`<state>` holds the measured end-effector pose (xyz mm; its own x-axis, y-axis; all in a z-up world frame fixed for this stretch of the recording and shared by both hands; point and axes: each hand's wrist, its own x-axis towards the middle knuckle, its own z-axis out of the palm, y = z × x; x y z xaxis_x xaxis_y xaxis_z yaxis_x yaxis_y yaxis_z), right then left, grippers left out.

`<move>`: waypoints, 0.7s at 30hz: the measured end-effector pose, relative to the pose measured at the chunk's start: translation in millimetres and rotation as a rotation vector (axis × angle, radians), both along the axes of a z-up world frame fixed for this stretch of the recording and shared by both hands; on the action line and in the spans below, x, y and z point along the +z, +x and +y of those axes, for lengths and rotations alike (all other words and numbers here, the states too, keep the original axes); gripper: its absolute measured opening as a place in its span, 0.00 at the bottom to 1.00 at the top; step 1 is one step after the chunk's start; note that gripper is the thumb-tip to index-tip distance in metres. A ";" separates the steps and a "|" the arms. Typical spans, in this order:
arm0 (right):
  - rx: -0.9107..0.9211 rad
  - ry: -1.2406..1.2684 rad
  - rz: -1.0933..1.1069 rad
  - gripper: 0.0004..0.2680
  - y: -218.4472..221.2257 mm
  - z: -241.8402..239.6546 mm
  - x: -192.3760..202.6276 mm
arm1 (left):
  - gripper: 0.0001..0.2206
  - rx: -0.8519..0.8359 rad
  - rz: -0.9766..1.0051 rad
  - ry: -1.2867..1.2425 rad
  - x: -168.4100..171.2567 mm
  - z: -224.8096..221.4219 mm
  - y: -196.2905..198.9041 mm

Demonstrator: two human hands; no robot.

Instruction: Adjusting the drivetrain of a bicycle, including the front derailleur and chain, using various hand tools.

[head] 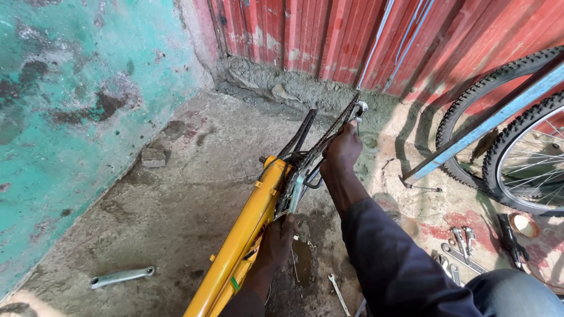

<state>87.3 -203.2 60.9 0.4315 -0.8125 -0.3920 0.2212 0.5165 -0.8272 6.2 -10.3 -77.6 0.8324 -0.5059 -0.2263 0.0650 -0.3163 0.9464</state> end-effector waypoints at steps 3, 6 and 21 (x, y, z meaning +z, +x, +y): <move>0.015 -0.003 0.010 0.14 0.1 4.1 8.9 | 0.25 0.036 -0.069 0.063 2.3 0.4 -3.1; 0.049 -0.015 0.122 0.17 5.8 0.9 13.5 | 0.25 0.017 -0.021 0.014 11.1 1.7 -6.7; 0.023 -0.075 0.307 0.22 23.6 -10.8 -5.7 | 0.27 0.054 -0.141 0.064 -14.5 -6.2 -2.2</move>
<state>110.9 -214.0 55.2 0.3208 -0.8357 -0.4457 -0.0556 0.4531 -0.8897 4.1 -16.5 -92.1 0.8836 -0.4480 -0.1359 -0.0485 -0.3763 0.9252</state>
